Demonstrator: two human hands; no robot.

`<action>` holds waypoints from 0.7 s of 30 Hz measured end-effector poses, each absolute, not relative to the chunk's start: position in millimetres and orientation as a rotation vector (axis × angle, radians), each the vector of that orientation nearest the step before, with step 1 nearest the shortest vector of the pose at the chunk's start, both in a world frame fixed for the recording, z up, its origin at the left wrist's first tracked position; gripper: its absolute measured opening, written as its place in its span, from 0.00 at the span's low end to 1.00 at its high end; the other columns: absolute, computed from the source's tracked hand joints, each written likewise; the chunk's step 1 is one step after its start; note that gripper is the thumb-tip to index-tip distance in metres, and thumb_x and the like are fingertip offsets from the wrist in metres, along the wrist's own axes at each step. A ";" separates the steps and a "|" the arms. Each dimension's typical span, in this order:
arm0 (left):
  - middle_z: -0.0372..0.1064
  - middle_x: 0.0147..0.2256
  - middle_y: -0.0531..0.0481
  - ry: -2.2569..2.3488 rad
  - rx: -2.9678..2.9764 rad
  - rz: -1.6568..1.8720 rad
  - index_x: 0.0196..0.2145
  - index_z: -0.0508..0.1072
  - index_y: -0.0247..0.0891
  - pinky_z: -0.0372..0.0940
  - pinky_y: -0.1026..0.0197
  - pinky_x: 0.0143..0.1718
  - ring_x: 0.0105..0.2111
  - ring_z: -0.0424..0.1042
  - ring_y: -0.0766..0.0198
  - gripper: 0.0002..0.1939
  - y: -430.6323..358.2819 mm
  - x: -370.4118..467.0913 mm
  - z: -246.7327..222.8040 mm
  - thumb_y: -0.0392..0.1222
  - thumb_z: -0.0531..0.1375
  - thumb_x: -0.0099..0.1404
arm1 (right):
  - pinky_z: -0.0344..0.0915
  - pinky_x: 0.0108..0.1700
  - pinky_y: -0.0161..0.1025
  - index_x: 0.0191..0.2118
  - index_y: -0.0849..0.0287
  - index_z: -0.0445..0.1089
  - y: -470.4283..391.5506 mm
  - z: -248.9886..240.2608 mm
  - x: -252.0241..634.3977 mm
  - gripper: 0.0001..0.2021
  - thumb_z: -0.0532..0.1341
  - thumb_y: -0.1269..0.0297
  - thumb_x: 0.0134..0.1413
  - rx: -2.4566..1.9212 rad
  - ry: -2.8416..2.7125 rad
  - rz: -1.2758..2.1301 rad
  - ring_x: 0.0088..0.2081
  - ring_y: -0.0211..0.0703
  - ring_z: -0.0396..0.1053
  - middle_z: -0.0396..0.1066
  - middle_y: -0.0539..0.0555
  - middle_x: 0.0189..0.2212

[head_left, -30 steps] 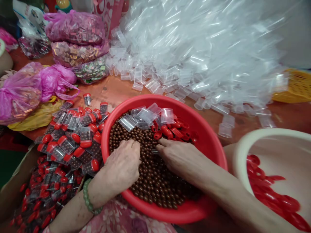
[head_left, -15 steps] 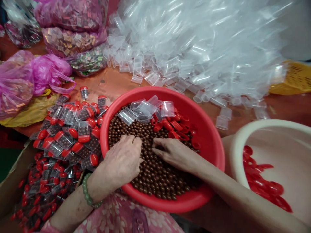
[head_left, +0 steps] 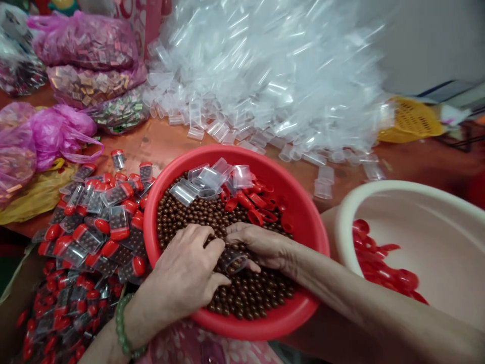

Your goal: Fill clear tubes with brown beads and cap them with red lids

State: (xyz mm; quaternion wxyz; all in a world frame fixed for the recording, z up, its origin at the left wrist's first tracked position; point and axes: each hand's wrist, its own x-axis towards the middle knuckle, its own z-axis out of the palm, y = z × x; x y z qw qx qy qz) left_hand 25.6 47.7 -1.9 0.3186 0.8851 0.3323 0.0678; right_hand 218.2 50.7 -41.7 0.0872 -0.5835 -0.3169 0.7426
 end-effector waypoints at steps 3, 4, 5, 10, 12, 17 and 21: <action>0.66 0.48 0.41 0.894 2.358 0.226 0.46 0.71 0.36 0.65 0.47 0.51 0.48 0.65 0.52 0.11 43.3 34.7 -4.8 0.33 0.55 0.66 | 0.51 0.10 0.28 0.20 0.58 0.60 48.5 -38.3 211.7 0.06 0.55 0.62 0.36 -1.666 -0.863 2.174 0.10 0.30 0.53 0.58 0.45 0.11; 0.66 0.48 0.42 0.878 2.343 0.269 0.46 0.71 0.36 0.65 0.48 0.51 0.48 0.65 0.53 0.12 42.8 36.7 -5.9 0.32 0.53 0.66 | 0.52 0.11 0.28 0.22 0.58 0.61 47.9 -36.9 209.9 0.06 0.55 0.61 0.37 -1.646 -0.853 2.154 0.10 0.30 0.54 0.59 0.45 0.12; 0.67 0.49 0.42 0.859 2.311 0.320 0.47 0.71 0.37 0.65 0.49 0.52 0.48 0.65 0.54 0.13 43.0 37.9 -6.7 0.31 0.53 0.67 | 0.53 0.11 0.28 0.24 0.59 0.62 47.2 -35.2 208.6 0.08 0.55 0.59 0.40 -1.628 -0.851 2.129 0.11 0.30 0.55 0.59 0.45 0.13; 0.71 0.48 0.46 0.832 2.019 0.608 0.46 0.71 0.40 0.65 0.57 0.53 0.49 0.69 0.61 0.12 50.3 32.4 -4.8 0.33 0.54 0.67 | 0.67 0.25 0.34 0.29 0.58 0.62 37.5 -14.9 210.3 0.15 0.55 0.50 0.55 -1.584 -0.969 1.950 0.21 0.36 0.66 0.67 0.49 0.21; 0.71 0.49 0.44 0.869 1.925 0.677 0.45 0.72 0.38 0.66 0.59 0.52 0.48 0.71 0.61 0.11 52.4 28.5 -2.6 0.34 0.55 0.67 | 0.69 0.40 0.39 0.32 0.58 0.66 29.9 -1.9 214.8 0.12 0.56 0.54 0.58 -1.608 -1.224 1.777 0.34 0.40 0.70 0.71 0.53 0.30; 0.72 0.48 0.44 0.956 1.796 0.643 0.46 0.72 0.37 0.66 0.59 0.52 0.48 0.73 0.60 0.11 51.5 25.5 -1.7 0.37 0.55 0.67 | 0.65 0.49 0.45 0.43 0.57 0.69 19.2 10.3 239.5 0.10 0.51 0.65 0.64 -1.758 -1.986 0.977 0.44 0.46 0.68 0.71 0.57 0.41; 0.76 0.43 0.48 0.979 1.606 0.582 0.48 0.72 0.40 0.69 0.62 0.45 0.42 0.75 0.62 0.12 52.8 27.3 -4.7 0.41 0.55 0.69 | 0.66 0.45 0.46 0.42 0.60 0.69 29.6 -12.4 261.7 0.09 0.54 0.64 0.61 -2.091 -2.097 0.288 0.40 0.50 0.69 0.71 0.60 0.38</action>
